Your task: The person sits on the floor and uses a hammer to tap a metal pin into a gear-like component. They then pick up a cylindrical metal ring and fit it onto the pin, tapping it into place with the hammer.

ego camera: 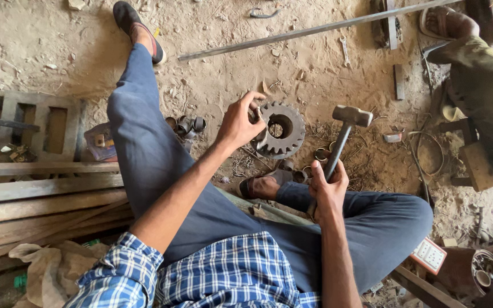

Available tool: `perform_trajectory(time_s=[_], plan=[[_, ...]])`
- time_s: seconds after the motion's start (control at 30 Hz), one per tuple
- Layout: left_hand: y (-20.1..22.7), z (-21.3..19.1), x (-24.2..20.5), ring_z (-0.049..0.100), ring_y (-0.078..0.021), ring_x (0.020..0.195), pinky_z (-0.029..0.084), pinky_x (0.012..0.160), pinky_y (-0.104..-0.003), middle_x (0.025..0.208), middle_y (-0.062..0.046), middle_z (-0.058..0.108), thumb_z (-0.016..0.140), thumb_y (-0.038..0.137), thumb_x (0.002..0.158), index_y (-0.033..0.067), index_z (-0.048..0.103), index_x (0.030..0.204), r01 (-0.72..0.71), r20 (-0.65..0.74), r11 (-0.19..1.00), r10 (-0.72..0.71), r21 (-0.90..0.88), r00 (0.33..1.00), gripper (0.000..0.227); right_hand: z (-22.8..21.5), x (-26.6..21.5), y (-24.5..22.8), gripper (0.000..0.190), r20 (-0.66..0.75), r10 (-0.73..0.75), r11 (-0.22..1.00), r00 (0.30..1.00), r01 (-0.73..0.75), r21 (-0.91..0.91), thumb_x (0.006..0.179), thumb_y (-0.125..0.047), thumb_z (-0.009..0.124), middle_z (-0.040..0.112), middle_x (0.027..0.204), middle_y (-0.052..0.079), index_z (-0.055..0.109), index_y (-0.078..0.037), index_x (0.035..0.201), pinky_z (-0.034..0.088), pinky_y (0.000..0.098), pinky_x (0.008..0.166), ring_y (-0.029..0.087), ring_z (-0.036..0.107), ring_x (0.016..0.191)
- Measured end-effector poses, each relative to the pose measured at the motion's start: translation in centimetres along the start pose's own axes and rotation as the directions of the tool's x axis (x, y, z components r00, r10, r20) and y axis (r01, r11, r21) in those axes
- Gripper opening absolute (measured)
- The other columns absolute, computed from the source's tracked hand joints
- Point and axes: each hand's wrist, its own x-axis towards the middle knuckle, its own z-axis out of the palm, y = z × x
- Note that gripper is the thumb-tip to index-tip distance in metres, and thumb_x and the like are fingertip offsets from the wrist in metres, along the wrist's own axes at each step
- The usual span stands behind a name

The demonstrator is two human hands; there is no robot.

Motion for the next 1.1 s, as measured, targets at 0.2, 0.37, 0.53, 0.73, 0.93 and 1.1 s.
perform_trajectory(time_s=[0.2,0.37,0.53,0.73,0.93,1.1], plan=[[-1.4,0.4,0.6,0.066,-0.0127,0.076,0.053,0.064,-0.029,0.093,-0.005,0.070,0.075,0.005,0.084,0.0139,0.074,0.102,-0.119,0.041,0.987,0.115,0.107,0.993,0.021,-0.1,-0.1,0.0,0.029,0.000,0.030,0.999,1.000,-0.030,0.031,0.094,-0.018,0.075,0.046,0.064,-0.008,0.060,-0.008,0.118,0.027,0.0209,0.041,0.002,0.038,0.049],[-0.9,-1.7,1.2,0.060,-0.0127,0.075,0.052,0.064,-0.027,0.094,-0.004,0.069,0.070,0.001,0.081,0.0102,0.072,0.113,-0.110,0.072,0.993,0.113,-0.044,0.991,0.033,-0.1,0.0,-0.3,0.033,-0.004,0.037,0.998,0.999,-0.037,0.041,0.093,-0.019,0.075,0.045,0.064,-0.009,0.061,-0.011,0.122,0.027,0.0202,0.041,0.001,0.036,0.048],[1.8,-3.7,1.6,0.057,-0.0114,0.068,0.048,0.056,-0.027,0.087,-0.008,0.064,0.068,-0.001,0.079,0.0093,0.062,0.129,0.005,0.149,0.999,-0.012,0.044,0.989,0.052,0.0,0.2,-0.5,0.036,0.006,0.032,0.999,0.999,-0.032,0.040,0.092,-0.020,0.076,0.046,0.065,-0.008,0.060,-0.009,0.123,0.028,0.0208,0.041,0.002,0.037,0.048],[3.5,-2.8,1.9,0.060,-0.0163,0.065,0.050,0.050,-0.029,0.117,-0.005,0.066,0.066,-0.004,0.081,0.0090,0.060,0.130,-0.002,0.239,0.958,-0.070,0.288,0.968,0.051,0.0,0.1,-0.9,0.045,0.035,0.011,1.000,0.999,-0.012,0.025,0.089,-0.021,0.078,0.048,0.068,-0.008,0.059,-0.010,0.129,0.029,0.0203,0.042,0.002,0.040,0.050],[1.8,-1.2,2.2,0.066,-0.0181,0.086,0.056,0.063,-0.027,0.110,-0.011,0.067,0.073,-0.001,0.080,0.0079,0.062,0.125,-0.158,0.229,0.931,0.084,0.328,0.970,0.047,0.0,-0.1,-0.9,0.047,0.021,-0.008,0.999,1.000,0.009,-0.052,0.089,-0.021,0.078,0.052,0.072,-0.006,0.059,-0.009,0.131,0.033,0.0207,0.042,0.003,0.044,0.051],[0.8,-1.1,1.7,0.068,-0.0168,0.086,0.061,0.069,-0.028,0.103,-0.007,0.067,0.075,0.005,0.081,0.0065,0.058,0.134,-0.185,0.176,0.971,0.158,0.151,0.972,0.056,0.0,0.2,-0.7,0.048,0.039,-0.001,1.000,0.999,0.001,0.007,0.089,-0.020,0.079,0.053,0.074,-0.005,0.059,-0.008,0.131,0.032,0.0210,0.042,0.003,0.043,0.052]])
